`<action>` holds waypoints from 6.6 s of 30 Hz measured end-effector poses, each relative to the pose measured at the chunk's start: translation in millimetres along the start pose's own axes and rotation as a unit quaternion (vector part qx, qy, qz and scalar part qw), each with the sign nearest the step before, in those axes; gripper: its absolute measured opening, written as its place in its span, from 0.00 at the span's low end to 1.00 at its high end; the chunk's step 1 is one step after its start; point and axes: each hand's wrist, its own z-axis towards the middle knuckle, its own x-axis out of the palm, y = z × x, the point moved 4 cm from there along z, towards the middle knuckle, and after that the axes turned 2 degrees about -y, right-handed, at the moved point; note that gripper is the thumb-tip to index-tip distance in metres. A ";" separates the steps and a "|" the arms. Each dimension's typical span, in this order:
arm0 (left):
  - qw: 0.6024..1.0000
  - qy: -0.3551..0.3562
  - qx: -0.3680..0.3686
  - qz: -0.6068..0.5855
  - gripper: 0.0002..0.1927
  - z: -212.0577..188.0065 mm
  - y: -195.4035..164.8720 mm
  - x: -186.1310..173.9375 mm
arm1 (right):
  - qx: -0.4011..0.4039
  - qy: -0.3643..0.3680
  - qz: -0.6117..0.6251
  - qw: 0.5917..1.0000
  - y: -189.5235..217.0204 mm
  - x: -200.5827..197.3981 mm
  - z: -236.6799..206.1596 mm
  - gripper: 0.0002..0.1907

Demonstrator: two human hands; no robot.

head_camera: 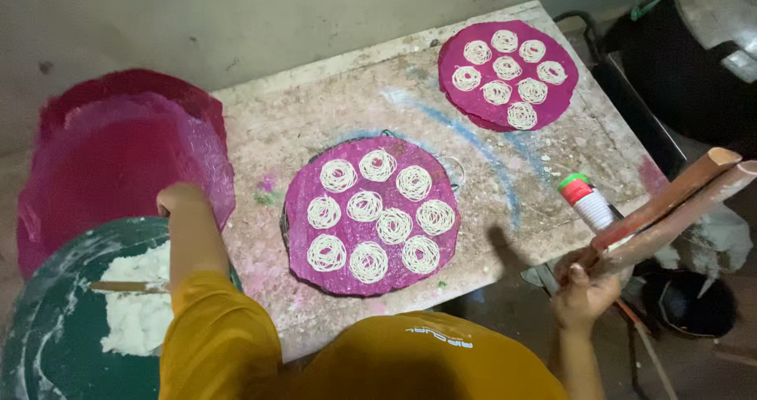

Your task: The person presses white dough through a wooden hand-held extruder to form spiral noodle nests onto round pink boards. Between presses they reload the extruder with dough from a green basin, scrape excess paste off the tool by hand, and move filled boards aside.

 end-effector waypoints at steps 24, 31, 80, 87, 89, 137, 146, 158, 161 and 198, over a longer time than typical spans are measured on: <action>0.757 -0.240 0.426 -0.433 0.15 -132.8 -99.1 -57.9 | 0.046 0.047 0.053 0.996 -18.2 36.6 46.4 0.30; 0.767 -0.252 0.439 -0.395 0.09 -213.9 -159.4 9.3 | 0.064 0.119 0.087 0.987 -43.8 68.0 48.5 0.31; 0.606 0.076 0.257 -0.749 0.25 -223.9 305.8 174.2 | -0.343 0.841 0.100 0.407 84.0 543.2 -136.7 0.16; 0.235 0.268 0.263 -0.896 0.31 -181.4 256.3 232.8 | -0.728 0.539 0.069 0.417 87.4 627.0 -152.9 0.17; 0.266 0.186 0.234 -0.916 0.24 -165.6 228.3 242.4 | -0.710 0.532 0.085 0.454 93.7 642.2 -163.3 0.19; 0.567 -0.494 -0.133 -0.645 0.24 -193.9 272.5 267.7 | -0.211 0.922 -0.274 0.176 -50.2 624.4 -260.3 0.18; 0.684 -0.465 -0.060 -0.559 0.32 -212.4 258.7 160.2 | 0.113 0.933 -0.180 0.289 14.0 627.1 -180.4 0.23; 0.757 -0.362 0.027 -0.544 0.22 -164.7 204.6 168.3 | -0.647 0.669 -0.061 0.361 135.0 586.4 -248.6 0.09; 0.741 -0.395 0.034 -0.543 0.22 -160.3 217.8 179.6 | -0.628 0.668 -0.122 0.380 137.6 589.7 -219.0 0.12; 0.782 -0.458 0.056 -0.419 0.30 -152.2 225.3 158.0 | -0.446 0.766 -0.263 0.380 88.3 622.5 -246.3 0.11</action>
